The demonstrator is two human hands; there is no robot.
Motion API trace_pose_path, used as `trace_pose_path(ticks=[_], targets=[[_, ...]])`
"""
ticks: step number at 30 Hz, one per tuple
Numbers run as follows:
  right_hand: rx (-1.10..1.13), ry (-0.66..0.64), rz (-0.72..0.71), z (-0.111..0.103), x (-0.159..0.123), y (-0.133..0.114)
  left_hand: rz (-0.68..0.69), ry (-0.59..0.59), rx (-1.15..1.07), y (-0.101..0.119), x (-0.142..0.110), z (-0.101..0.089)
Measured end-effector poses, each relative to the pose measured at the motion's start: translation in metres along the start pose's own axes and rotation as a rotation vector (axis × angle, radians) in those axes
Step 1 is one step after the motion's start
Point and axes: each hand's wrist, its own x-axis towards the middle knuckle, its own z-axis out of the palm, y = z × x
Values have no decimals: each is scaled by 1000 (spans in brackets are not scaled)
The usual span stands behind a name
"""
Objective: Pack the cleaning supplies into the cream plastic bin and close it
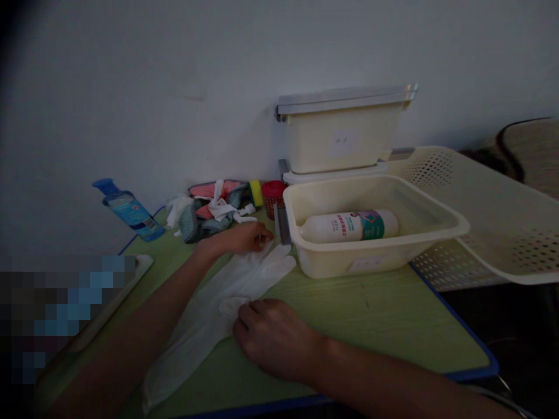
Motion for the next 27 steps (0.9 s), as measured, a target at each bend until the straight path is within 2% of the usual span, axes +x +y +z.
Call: trace_pose_path(ticks=[5,9,12,19,27], targets=[[-1,8,-20,0,-1,0,11,58,122,8,-14,1],[9,2,-32,-1,-1,1,-35,202,76,23,-40,0],[1,5,-40,-2,-1,1,-72,249,57,33,-58,10],[-9,23,-38,0,-2,1,-114,177,58,30,-80,48],[-13,27,-29,-1,-1,1,-150,175,202,21,-83,64]])
